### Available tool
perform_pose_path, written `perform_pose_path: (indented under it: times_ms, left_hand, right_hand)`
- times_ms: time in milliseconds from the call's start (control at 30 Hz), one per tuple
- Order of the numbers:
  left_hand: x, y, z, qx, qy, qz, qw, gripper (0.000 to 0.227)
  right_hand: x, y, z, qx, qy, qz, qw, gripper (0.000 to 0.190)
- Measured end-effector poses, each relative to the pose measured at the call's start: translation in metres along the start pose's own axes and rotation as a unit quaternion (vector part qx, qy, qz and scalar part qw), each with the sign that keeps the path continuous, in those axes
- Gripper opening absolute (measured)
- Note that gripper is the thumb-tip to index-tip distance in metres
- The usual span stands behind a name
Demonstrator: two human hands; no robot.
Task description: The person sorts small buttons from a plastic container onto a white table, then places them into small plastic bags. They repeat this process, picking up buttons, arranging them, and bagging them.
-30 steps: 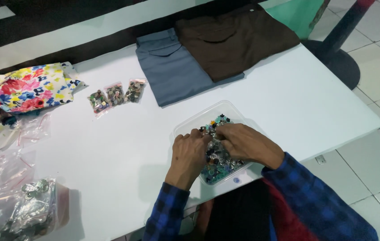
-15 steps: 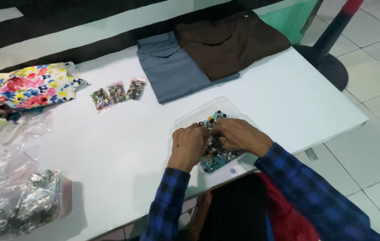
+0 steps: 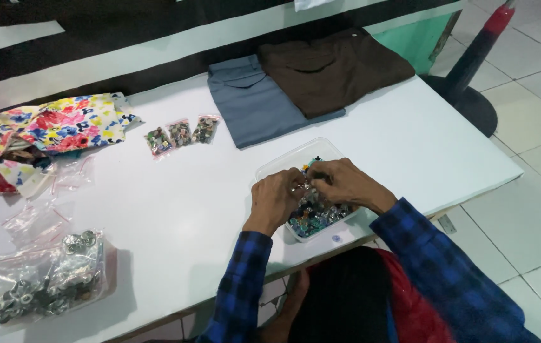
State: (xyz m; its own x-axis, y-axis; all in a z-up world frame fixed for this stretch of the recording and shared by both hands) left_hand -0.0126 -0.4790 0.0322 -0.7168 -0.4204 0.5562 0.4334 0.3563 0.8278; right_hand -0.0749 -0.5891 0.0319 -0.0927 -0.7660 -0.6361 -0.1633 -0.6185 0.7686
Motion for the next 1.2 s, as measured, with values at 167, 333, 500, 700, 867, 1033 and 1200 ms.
perform_pose_path:
  times_ms: [167,333,500,700,867,1033,1200]
  left_hand:
    - [0.000,0.001,-0.002,0.032,-0.009,0.025,0.999,0.017]
    - [0.002,0.007,0.000,0.057,-0.013,0.047,0.997,0.026]
    - [-0.015,-0.007,-0.006,0.078,-0.013,0.046,0.996,0.024]
    - [-0.007,-0.004,-0.005,0.085,-0.039,0.046,0.995,0.018]
    - [0.013,0.006,0.000,0.186,-0.182,-0.040,0.965,0.014]
    - [0.021,0.023,0.020,0.275,-0.197,-0.069,0.938,0.011]
    - [0.004,0.071,0.070,0.398,-0.199,-0.029,0.895,0.015]
  right_hand:
    - [-0.003,0.004,0.002,-0.013,-0.033,-0.076,0.996,0.021]
    - [-0.011,0.015,0.004,0.015,-0.051,-0.108,0.993,0.026]
    - [0.001,0.017,0.006,0.037,-0.084,-0.202,0.975,0.022]
    - [-0.011,0.019,0.004,0.031,-0.022,-0.102,0.994,0.022]
    - [-0.017,0.021,0.006,0.042,-0.001,-0.124,0.991,0.021]
    - [-0.028,0.026,-0.001,0.040,-0.009,-0.155,0.987,0.021]
    - [-0.080,0.029,0.006,0.056,0.012,-0.128,0.990,0.019]
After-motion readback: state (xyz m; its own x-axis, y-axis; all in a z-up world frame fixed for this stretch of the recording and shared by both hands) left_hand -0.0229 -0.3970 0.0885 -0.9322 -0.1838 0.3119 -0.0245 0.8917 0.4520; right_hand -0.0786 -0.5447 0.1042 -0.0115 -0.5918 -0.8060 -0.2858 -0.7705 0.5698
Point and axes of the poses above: each hand's wrist, its own z-axis away from the middle knuckle, its own y-axis out of the back of the hand, x = y × z, the point moved 10 cm from there along -z, towards the middle knuckle
